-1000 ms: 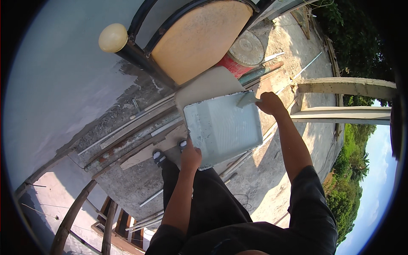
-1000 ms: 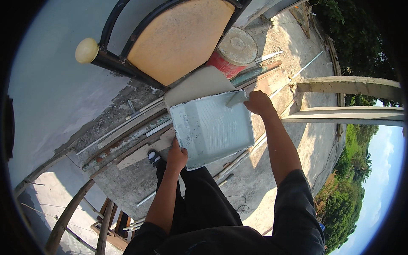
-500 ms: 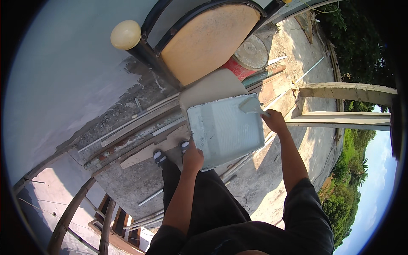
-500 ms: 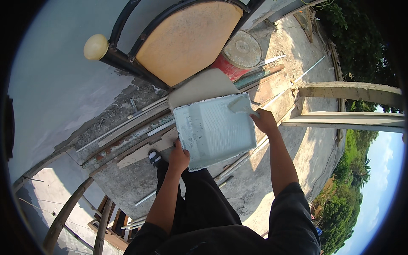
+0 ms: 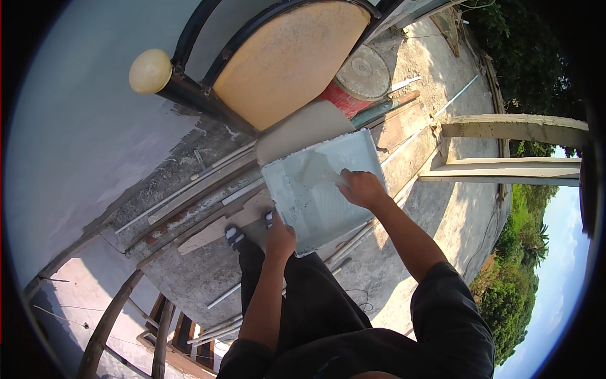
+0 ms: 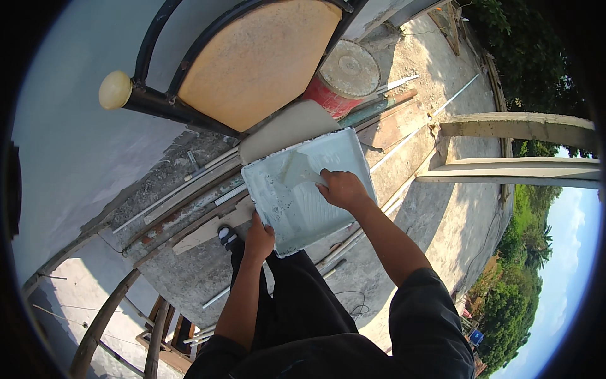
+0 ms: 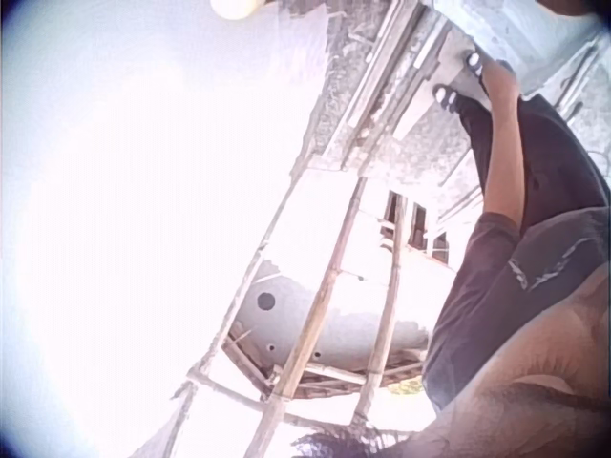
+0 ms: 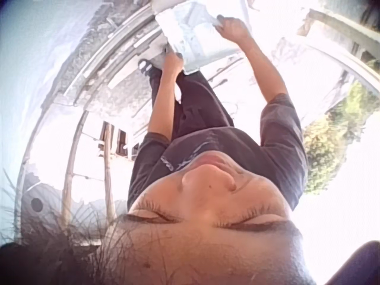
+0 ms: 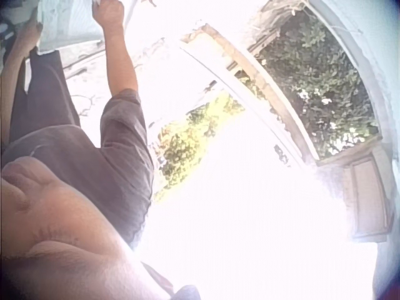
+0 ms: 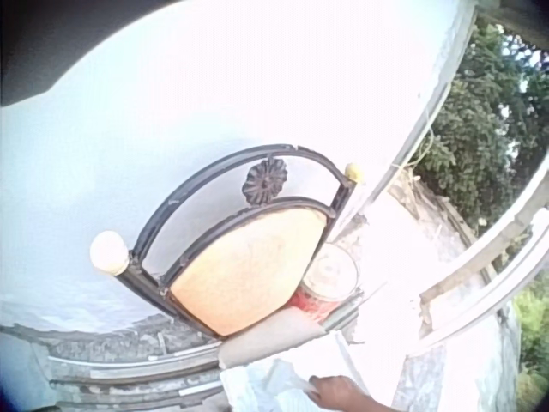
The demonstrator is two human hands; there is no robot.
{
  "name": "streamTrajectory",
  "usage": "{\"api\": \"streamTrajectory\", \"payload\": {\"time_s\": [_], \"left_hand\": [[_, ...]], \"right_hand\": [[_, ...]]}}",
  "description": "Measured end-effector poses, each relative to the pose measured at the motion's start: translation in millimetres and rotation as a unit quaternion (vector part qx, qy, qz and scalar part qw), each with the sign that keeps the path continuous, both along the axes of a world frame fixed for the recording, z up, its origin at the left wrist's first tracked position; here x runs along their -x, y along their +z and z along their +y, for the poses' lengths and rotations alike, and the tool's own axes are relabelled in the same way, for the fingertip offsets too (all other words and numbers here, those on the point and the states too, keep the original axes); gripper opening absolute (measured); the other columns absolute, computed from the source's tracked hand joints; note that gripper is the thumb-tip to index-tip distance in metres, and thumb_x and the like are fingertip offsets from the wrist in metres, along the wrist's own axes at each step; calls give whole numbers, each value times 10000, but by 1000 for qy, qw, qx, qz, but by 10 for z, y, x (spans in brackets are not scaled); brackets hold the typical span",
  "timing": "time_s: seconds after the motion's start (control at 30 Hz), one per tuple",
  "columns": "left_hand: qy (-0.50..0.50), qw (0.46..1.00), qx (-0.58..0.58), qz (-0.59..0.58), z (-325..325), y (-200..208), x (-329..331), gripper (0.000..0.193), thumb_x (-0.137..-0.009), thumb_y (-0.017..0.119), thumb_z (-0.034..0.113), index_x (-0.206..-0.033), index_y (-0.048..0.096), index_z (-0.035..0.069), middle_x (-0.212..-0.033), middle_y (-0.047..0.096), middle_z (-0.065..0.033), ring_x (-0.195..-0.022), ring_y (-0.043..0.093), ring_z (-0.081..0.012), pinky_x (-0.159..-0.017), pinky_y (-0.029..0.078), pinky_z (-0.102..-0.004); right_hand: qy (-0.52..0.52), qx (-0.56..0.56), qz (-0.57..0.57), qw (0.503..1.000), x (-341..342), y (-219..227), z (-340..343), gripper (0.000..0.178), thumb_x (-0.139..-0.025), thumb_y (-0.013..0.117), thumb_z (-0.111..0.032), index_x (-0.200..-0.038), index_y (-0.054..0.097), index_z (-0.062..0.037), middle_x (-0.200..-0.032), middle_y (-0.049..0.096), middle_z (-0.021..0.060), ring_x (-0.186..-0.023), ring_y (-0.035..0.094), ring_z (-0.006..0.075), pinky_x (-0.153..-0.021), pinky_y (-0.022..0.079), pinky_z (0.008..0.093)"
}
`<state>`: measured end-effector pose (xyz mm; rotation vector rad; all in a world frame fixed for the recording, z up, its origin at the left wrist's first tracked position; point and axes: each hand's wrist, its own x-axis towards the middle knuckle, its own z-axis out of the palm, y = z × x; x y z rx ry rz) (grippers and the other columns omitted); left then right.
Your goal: Painting an exterior wall white using a brush and a paint tray while standing on scaffolding.
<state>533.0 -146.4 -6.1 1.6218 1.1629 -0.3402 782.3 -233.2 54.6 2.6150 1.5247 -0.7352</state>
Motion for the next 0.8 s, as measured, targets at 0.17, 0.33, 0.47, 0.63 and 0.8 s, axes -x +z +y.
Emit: {"api": "streamTrajectory", "payload": {"time_s": [0.17, 0.33, 0.47, 0.63, 0.8], "left_hand": [[9, 1000, 1, -1, -4, -75, 85, 538, -843, 495, 78, -1328, 277, -7, -885, 628, -298, -845, 607, -462, -744, 489, -526], [20, 1000, 17, -7, 53, -41, 105, 522, -845, 495, 75, -1315, 287, -15, -922, 622, -303, -863, 605, -460, -760, 483, -524], [8, 1000, 14, -16, 28, -18, 49, 501, -844, 494, 77, -1297, 304, -22, -967, 610, -308, -897, 592, -465, -781, 473, -520], [26, 999, 23, -3, -2, 14, -2, 470, -844, 493, 81, -1269, 326, -30, -962, 609, -311, -903, 590, -463, -793, 465, -523], [39, 999, 29, -4, -29, 11, -34, 470, -844, 483, 81, -1272, 323, -31, -944, 611, -317, -907, 584, -468, -791, 463, -531]], "right_hand": [[19, -13, 80, 997, 14, 114, -91, 286, -832, 635, -295, -931, 567, -35, -727, 633, 205, -731, 632, 388, -681, 503, 473], [-52, -17, 28, 998, -384, 182, -525, 280, -828, 651, -290, -933, 574, -42, -743, 639, 203, -744, 631, 393, -680, 505, 469], [-16, 0, 3, 1000, -547, 20, -301, 268, -821, 654, -274, -913, 568, -38, -740, 635, 202, -728, 627, 395, -668, 505, 473], [46, 1, 5, 999, -350, -58, 66, 261, -837, 620, -275, -941, 561, -43, -740, 637, 172, -716, 632, 366, -650, 508, 462], [123, 25, 15, 992, -64, -56, 183, 270, -842, 605, -284, -981, 552, -58, -785, 651, 132, -708, 645, 328, -631, 514, 436]]}}
